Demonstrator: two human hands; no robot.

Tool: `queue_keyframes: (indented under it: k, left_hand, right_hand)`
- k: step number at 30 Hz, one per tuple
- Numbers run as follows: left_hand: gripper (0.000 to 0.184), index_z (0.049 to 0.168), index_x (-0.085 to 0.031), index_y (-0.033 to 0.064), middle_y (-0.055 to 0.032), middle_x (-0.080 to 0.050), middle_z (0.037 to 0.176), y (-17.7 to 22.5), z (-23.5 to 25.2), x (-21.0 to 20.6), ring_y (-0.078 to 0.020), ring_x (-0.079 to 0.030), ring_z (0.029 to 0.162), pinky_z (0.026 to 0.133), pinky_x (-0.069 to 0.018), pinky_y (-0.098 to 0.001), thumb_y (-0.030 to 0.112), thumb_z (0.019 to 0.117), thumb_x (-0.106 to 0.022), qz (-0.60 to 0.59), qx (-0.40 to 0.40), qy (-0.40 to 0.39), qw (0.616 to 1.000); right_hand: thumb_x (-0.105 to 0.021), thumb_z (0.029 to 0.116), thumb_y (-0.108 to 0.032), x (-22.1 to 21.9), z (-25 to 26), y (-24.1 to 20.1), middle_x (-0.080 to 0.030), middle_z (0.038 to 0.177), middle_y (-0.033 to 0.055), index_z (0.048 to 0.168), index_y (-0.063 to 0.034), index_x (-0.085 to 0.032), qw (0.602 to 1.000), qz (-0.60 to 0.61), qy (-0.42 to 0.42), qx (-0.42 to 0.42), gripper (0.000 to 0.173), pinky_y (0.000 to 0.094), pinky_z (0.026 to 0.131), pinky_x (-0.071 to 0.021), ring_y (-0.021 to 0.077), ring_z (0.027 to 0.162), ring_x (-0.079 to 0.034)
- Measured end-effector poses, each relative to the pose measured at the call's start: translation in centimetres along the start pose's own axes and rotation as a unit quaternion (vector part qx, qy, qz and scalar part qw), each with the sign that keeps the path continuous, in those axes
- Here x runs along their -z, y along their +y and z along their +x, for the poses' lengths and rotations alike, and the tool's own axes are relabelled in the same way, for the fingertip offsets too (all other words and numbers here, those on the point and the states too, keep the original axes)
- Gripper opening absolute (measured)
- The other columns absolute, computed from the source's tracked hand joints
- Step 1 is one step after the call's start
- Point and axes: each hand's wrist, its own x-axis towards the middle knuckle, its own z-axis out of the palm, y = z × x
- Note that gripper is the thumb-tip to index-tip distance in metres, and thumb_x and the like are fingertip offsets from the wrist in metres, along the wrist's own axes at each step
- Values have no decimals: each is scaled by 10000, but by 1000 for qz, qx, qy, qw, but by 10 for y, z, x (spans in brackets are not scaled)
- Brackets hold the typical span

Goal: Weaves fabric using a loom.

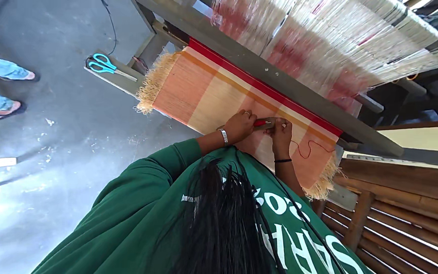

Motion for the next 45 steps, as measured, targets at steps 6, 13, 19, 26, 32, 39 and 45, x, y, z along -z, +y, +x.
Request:
queue_keyframes:
  k: [6, 13, 19, 26, 32, 39, 45]
  left_hand:
    - [252, 1164, -665, -40, -228, -637, 1175, 12, -1, 15, -405, -628, 1117, 945, -543, -482, 147, 1016, -584, 16, 32, -77, 996]
    - [175, 1147, -658, 11, -201, -627, 1096, 3, 3, -2, -385, -639, 1022, 865, -570, -459, 101, 1009, -599, 36, -57, 40, 997]
    - [546, 1338, -617, 192, -184, -583, 1342, -20, -18, -3, -412, -579, 1187, 892, -508, -559, 548, 928, -678, 18, -49, 30, 998]
    - [403, 1394, -579, 138, -153, -607, 1347, -26, -30, -1, -341, -661, 1106, 874, -584, -483, 299, 1027, -626, -74, -51, 39, 995]
    - [461, 1460, -508, 176, -164, -558, 1388, -16, -29, 16, -300, -711, 893, 689, -612, -474, 338, 1039, -603, -154, -4, 69, 986]
    - [461, 1442, -525, 173, -148, -581, 1353, -21, -34, 21, -288, -706, 913, 688, -607, -473, 386, 1040, -595, -143, 4, 85, 986]
    - [449, 1435, -537, 178, -139, -587, 1348, -9, -34, 24, -267, -706, 914, 691, -610, -452, 370, 1036, -609, -154, -26, 68, 985]
  right_hand:
    - [-448, 1109, -341, 3, -6, 1, -661, 1007, 127, 1404, -36, -409, 1000, -17, -18, 17, 426, 383, 695, -625, 189, 721, -698]
    - [-472, 1105, -281, 1, 0, 1, -680, 919, 119, 1380, -8, -422, 1000, -2, -6, 22, 391, 371, 664, -632, 187, 679, -703]
    - [-479, 1100, -349, 7, -2, 3, -673, 933, 106, 1379, -49, -435, 1000, 23, 1, 3, 412, 349, 655, -621, 174, 677, -691]
    - [-380, 1117, -407, 11, -5, -15, -685, 950, 86, 1267, -28, -563, 995, 54, -85, 24, 446, 335, 654, -600, 166, 731, -680]
    - [-403, 1115, -323, 17, -37, -25, -566, 741, 44, 1082, -30, -619, 957, -105, -217, 164, 365, 300, 589, -499, 121, 611, -544]
    - [-493, 1087, -270, 17, -35, -16, -573, 720, 57, 1047, -9, -636, 961, -148, -162, 170, 300, 310, 553, -483, 130, 571, -534]
    - [-722, 955, -301, 8, -34, -25, -537, 1382, 146, 1512, -39, -298, 976, -34, -152, 153, 748, 305, 689, -586, 132, 813, -663]
